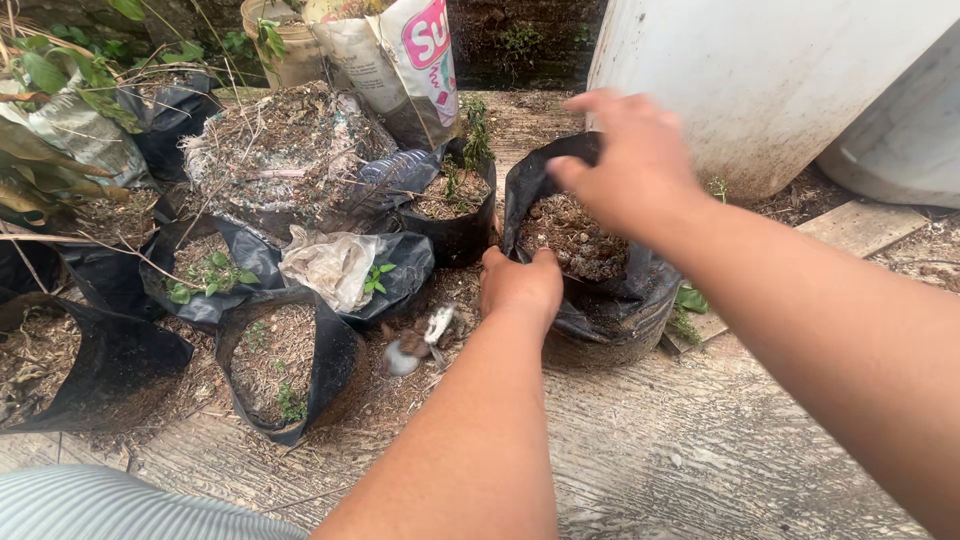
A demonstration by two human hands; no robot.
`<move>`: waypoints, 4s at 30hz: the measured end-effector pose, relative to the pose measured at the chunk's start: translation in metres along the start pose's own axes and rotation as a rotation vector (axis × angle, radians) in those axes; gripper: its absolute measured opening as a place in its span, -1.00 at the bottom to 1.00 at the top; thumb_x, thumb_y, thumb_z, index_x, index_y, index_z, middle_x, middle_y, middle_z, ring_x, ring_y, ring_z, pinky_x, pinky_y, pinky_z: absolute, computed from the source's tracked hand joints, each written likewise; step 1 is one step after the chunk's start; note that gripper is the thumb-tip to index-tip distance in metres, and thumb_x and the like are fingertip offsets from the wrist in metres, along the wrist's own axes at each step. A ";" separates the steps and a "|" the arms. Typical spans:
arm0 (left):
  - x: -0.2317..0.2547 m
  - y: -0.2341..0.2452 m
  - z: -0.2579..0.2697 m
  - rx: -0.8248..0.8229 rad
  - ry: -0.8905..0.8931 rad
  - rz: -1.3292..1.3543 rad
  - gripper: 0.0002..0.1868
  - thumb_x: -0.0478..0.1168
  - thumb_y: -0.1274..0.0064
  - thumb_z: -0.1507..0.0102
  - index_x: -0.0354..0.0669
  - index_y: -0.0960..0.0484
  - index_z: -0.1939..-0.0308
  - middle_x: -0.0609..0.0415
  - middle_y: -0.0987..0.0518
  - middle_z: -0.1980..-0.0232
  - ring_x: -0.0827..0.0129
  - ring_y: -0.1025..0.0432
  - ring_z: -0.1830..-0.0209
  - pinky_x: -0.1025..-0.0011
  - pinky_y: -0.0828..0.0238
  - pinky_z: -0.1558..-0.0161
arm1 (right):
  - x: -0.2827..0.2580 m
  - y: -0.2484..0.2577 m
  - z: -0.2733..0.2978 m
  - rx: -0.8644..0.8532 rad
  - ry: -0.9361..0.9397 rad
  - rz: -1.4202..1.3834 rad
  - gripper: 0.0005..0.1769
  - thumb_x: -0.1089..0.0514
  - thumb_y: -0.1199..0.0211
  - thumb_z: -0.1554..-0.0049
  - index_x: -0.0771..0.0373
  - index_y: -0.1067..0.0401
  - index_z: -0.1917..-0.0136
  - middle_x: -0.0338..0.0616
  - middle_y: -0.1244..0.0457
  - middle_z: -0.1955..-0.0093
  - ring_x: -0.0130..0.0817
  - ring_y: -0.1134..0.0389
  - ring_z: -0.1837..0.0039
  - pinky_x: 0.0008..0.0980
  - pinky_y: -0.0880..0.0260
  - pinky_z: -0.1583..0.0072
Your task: The person moves a plastic planter bag containing soil, then places a small seedling into a container, adding soil around it with their hands to secure it.
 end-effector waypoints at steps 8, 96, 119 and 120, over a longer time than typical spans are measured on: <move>0.009 0.010 0.014 -0.044 0.071 -0.012 -0.17 0.06 0.02 -0.34 -0.12 0.03 -0.56 -0.15 -0.34 -0.46 -0.02 -0.38 -0.39 0.06 -0.32 -0.37 | 0.103 -0.039 0.007 -0.371 -0.580 -0.319 -0.47 -0.12 -0.34 -0.18 0.23 -0.53 -0.29 0.10 -0.36 -0.33 -0.10 -0.29 -0.41 -0.08 -0.11 -0.42; -0.011 -0.026 -0.026 -0.044 -0.181 0.282 -0.10 -0.06 -0.43 0.06 -0.09 -0.35 -0.30 0.00 -0.61 -0.14 0.18 -0.56 -0.11 0.27 -0.49 -0.13 | 0.103 -0.057 -0.004 -0.638 -0.390 -0.359 0.03 0.05 -0.60 0.22 0.18 -0.22 -0.45 0.00 -0.38 -0.22 -0.20 -0.39 -0.26 -0.22 -0.36 -0.28; 0.049 -0.002 0.002 0.069 -0.010 0.001 0.04 0.12 -0.31 -0.13 -0.09 -0.03 -0.51 -0.02 -0.19 -0.53 0.01 -0.12 -0.52 -0.08 -0.27 -0.36 | 0.056 -0.020 0.013 -0.469 -0.294 0.471 -0.02 -0.26 -0.27 -0.13 -0.07 0.07 -0.68 -0.01 -0.10 -0.55 0.01 -0.15 -0.55 0.11 -0.15 -0.48; 0.052 0.001 0.011 0.013 -0.006 -0.023 0.13 0.16 -0.36 -0.10 -0.05 0.04 -0.52 0.03 -0.12 -0.56 0.06 -0.04 -0.57 -0.13 -0.23 -0.38 | 0.056 -0.019 0.014 -0.552 -0.340 0.513 0.04 -0.26 -0.29 -0.13 -0.12 0.16 -0.70 -0.04 -0.04 -0.59 0.01 -0.12 -0.57 0.06 -0.15 -0.48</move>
Point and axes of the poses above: each hand's wrist, its own z-axis away from the middle knuckle, its own y-axis out of the back of the hand, x = y × z, the point moved 4 cm from there along -z, towards the middle knuckle
